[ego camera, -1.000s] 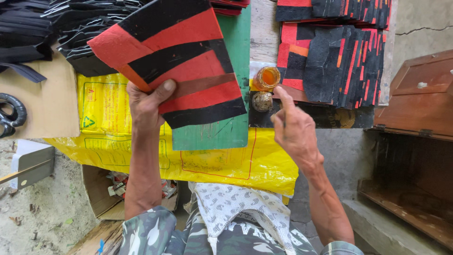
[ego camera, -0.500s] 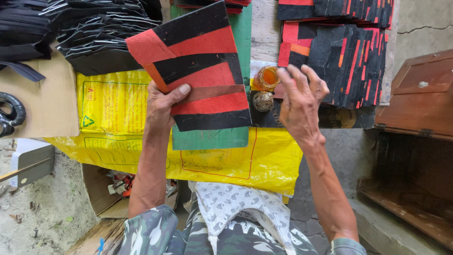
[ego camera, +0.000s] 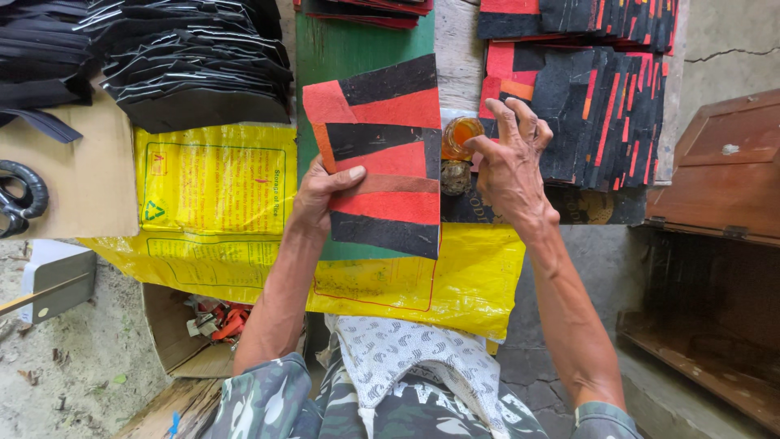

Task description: The person assembles decorative panels from cut black, red and orange foam pieces at a workbench. They pick up a black foam base, apply glue from a small jar onto it, press colored foam strips onto the glued areas, then place the finished panel onto a stack of completed pieces and start the next one.

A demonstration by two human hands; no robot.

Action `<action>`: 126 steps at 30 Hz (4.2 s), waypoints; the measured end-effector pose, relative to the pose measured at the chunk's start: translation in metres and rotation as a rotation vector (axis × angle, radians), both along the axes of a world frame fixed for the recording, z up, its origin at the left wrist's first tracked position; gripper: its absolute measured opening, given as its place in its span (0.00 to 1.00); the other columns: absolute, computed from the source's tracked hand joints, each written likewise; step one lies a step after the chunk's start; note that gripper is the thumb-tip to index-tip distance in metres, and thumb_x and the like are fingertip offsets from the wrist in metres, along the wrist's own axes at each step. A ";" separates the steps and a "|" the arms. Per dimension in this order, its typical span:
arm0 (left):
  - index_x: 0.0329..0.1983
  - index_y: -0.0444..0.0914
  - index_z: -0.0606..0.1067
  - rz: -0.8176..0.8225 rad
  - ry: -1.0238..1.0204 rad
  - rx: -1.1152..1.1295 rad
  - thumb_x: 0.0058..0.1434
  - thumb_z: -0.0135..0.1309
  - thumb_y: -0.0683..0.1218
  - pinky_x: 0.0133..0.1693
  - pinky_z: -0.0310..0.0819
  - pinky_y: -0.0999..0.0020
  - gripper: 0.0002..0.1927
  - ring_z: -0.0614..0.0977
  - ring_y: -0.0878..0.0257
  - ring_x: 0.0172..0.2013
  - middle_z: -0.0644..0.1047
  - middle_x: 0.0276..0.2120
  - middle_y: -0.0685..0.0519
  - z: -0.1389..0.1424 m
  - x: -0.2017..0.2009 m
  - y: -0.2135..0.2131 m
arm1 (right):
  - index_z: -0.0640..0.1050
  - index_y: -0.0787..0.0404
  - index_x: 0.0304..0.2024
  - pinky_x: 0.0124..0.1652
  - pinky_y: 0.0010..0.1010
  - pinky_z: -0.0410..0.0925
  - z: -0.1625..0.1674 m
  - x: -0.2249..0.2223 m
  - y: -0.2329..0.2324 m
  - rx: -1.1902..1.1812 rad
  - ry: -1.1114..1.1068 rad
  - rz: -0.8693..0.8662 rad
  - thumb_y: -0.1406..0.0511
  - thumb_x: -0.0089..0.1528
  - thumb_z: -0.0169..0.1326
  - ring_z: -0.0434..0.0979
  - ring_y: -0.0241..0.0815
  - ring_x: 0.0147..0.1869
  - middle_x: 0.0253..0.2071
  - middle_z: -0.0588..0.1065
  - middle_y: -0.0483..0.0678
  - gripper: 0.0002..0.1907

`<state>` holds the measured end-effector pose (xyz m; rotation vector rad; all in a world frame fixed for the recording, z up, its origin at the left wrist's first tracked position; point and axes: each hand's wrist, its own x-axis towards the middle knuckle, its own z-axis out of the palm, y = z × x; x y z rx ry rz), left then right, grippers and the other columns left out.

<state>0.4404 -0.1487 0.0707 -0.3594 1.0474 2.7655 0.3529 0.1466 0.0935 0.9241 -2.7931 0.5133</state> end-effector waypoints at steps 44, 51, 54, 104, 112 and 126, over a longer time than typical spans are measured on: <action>0.56 0.33 0.76 -0.071 0.075 -0.016 0.53 0.63 0.34 0.57 0.78 0.61 0.25 0.83 0.58 0.50 0.81 0.50 0.48 0.001 -0.008 0.008 | 0.67 0.64 0.72 0.67 0.29 0.65 0.047 0.072 -0.052 -1.104 -0.474 -0.013 0.66 0.77 0.44 0.71 0.35 0.63 0.63 0.72 0.47 0.22; 0.57 0.32 0.76 -0.026 0.072 0.014 0.54 0.62 0.34 0.56 0.78 0.60 0.25 0.83 0.57 0.49 0.81 0.49 0.46 0.003 -0.011 0.008 | 0.69 0.64 0.71 0.62 0.27 0.68 0.047 0.084 -0.049 -1.085 -0.498 -0.024 0.64 0.76 0.45 0.73 0.34 0.59 0.63 0.72 0.48 0.22; 0.57 0.31 0.75 0.008 0.066 0.019 0.54 0.62 0.34 0.58 0.78 0.60 0.25 0.83 0.56 0.50 0.80 0.50 0.46 0.005 -0.012 0.007 | 0.71 0.65 0.68 0.63 0.30 0.68 0.048 0.089 -0.047 -1.036 -0.453 -0.016 0.62 0.75 0.45 0.74 0.37 0.61 0.64 0.71 0.50 0.21; 0.58 0.33 0.75 0.189 0.124 0.001 0.55 0.63 0.33 0.60 0.77 0.58 0.26 0.83 0.56 0.52 0.80 0.51 0.46 0.006 -0.019 -0.006 | 0.51 0.65 0.79 0.71 0.49 0.62 0.066 0.106 -0.053 -1.637 -1.178 0.128 0.63 0.69 0.49 0.61 0.47 0.78 0.78 0.56 0.52 0.39; 0.56 0.33 0.76 0.173 0.139 -0.036 0.56 0.63 0.33 0.59 0.78 0.58 0.23 0.83 0.56 0.51 0.81 0.50 0.45 0.005 -0.020 -0.009 | 0.49 0.67 0.79 0.69 0.49 0.61 0.070 0.106 -0.055 -1.644 -1.212 0.150 0.64 0.69 0.47 0.60 0.48 0.79 0.81 0.52 0.53 0.39; 0.55 0.34 0.78 0.192 0.187 -0.090 0.56 0.63 0.32 0.60 0.79 0.58 0.22 0.83 0.57 0.52 0.81 0.51 0.47 0.012 -0.021 -0.012 | 0.49 0.69 0.79 0.69 0.48 0.63 0.059 0.109 -0.052 -1.559 -1.151 0.143 0.63 0.70 0.47 0.66 0.47 0.73 0.79 0.56 0.54 0.39</action>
